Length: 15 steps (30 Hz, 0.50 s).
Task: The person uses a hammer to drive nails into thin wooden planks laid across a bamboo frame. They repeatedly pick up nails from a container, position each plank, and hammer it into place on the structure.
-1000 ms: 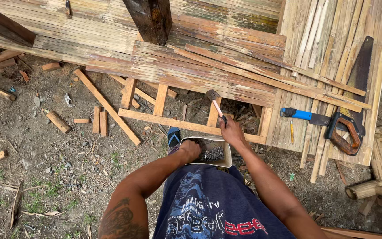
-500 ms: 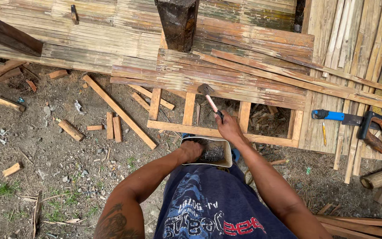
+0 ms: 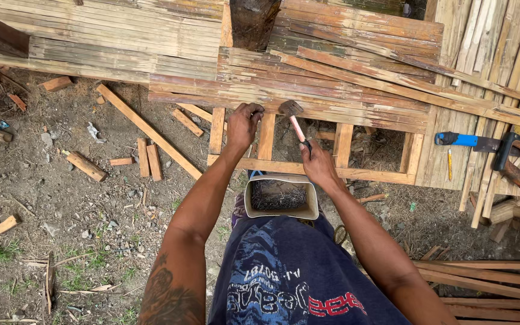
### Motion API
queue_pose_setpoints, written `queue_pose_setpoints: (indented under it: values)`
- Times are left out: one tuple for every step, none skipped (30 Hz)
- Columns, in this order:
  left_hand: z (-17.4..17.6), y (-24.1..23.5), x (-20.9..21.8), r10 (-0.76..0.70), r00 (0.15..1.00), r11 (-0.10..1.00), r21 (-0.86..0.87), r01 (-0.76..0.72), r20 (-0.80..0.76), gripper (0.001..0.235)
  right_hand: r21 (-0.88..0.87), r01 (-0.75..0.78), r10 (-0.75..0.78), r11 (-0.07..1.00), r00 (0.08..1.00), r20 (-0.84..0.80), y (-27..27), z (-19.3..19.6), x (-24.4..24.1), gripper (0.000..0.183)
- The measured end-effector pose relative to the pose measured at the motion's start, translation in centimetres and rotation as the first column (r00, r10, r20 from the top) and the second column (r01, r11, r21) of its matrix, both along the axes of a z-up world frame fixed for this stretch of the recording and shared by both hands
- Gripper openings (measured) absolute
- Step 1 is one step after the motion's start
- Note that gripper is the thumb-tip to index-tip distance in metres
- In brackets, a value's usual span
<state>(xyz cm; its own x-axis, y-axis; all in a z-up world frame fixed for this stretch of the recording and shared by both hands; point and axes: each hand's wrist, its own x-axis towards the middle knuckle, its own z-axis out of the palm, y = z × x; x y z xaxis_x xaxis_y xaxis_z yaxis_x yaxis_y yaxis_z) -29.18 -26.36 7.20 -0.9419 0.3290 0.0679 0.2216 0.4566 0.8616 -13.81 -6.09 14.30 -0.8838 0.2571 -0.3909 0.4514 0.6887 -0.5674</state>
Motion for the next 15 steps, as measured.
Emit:
queue_pose_setpoints:
  values:
    - [-0.3, 0.8, -0.5, 0.067, 0.998, 0.998, -0.017, -0.066, 0.018, 0.016, -0.022, 0.031, -0.029, 0.999, 0.996, 0.084, -0.4, 0.3, -0.1, 0.039]
    - [-0.6, 1.5, -0.8, 0.065, 0.998, 0.995, -0.07, -0.066, -0.009, 0.015, -0.03, 0.025, -0.024, 0.999, 0.999, 0.027, -0.7, 0.5, -0.2, 0.038]
    - [-0.8, 2.2, -1.2, 0.061, 0.998, 0.99, -0.122, -0.065, -0.036, 0.015, -0.037, 0.02, -0.021, 0.999, 0.999, -0.03, -0.8, 0.9, -0.3, 0.038]
    - [-1.1, 2.7, -1.4, 0.054, 0.997, 0.983, -0.174, -0.065, -0.063, 0.015, -0.043, 0.014, -0.018, 0.999, 0.996, -0.088, -0.9, 1.2, -0.3, 0.037]
    - [-1.3, 2.9, -1.3, 0.067, 0.993, 0.982, -0.169, -0.082, -0.095, 0.015, -0.035, 0.008, -0.013, 0.999, 0.992, -0.122, -1.1, 1.5, -0.2, 0.036]
    - [-1.6, 3.1, -1.1, 0.08, 0.989, 0.982, -0.163, -0.1, -0.127, 0.016, -0.026, 0.003, -0.007, 1.0, 0.988, -0.157, -1.2, 1.8, -0.1, 0.036]
    - [-1.8, 3.3, -1.1, 0.091, 0.983, 0.981, -0.155, -0.116, -0.158, 0.017, -0.017, 0.0, -0.003, 1.0, 0.982, -0.19, -1.4, 2.0, -0.1, 0.035]
    - [-1.9, 3.4, -1.0, 0.085, 0.984, 0.985, -0.136, -0.107, -0.154, 0.017, -0.039, -0.03, 0.017, 0.999, 0.95, -0.311, -1.5, 2.2, 0.0, 0.033]
    - [-2.2, 3.4, -1.1, 0.087, 0.985, 0.987, -0.118, -0.105, -0.151, 0.017, -0.058, -0.07, 0.039, 0.996, 0.903, -0.429, -1.6, 2.2, -0.2, 0.032]
    - [-2.3, 3.4, -1.1, 0.088, 0.985, 0.99, -0.1, -0.104, -0.149, 0.017, -0.073, -0.113, 0.056, 0.991, 0.84, -0.54, -1.7, 2.2, -0.3, 0.032]
    - [-2.4, 3.3, -1.4, 0.087, 0.984, 0.988, -0.115, -0.105, -0.153, 0.016, -0.082, -0.074, 0.028, 0.994, 0.885, -0.465, -2.0, 2.1, -0.8, 0.033]
    - [-2.6, 3.3, -1.6, 0.085, 0.984, 0.986, -0.13, -0.106, -0.158, 0.016, -0.089, -0.036, -0.001, 0.995, 0.923, -0.386, -2.3, 2.0, -1.3, 0.035]
    - [-2.9, 3.4, -1.4, 0.085, 0.983, 0.984, -0.141, -0.108, -0.162, 0.015, -0.089, 0.002, -0.029, 0.996, 0.953, -0.303, -2.4, 1.9, -1.5, 0.038]
    - [-3.3, 3.5, -1.1, 0.079, 0.986, 0.985, -0.139, -0.099, -0.144, 0.014, -0.05, -0.006, -0.004, 0.999, 0.981, -0.195, -2.4, 1.8, -1.7, 0.034]
    - [-3.8, 3.4, -1.1, 0.076, 0.989, 0.986, -0.137, -0.094, -0.129, 0.013, -0.014, -0.021, 0.02, 1.0, 0.996, -0.086, -2.3, 1.7, -2.2, 0.031]
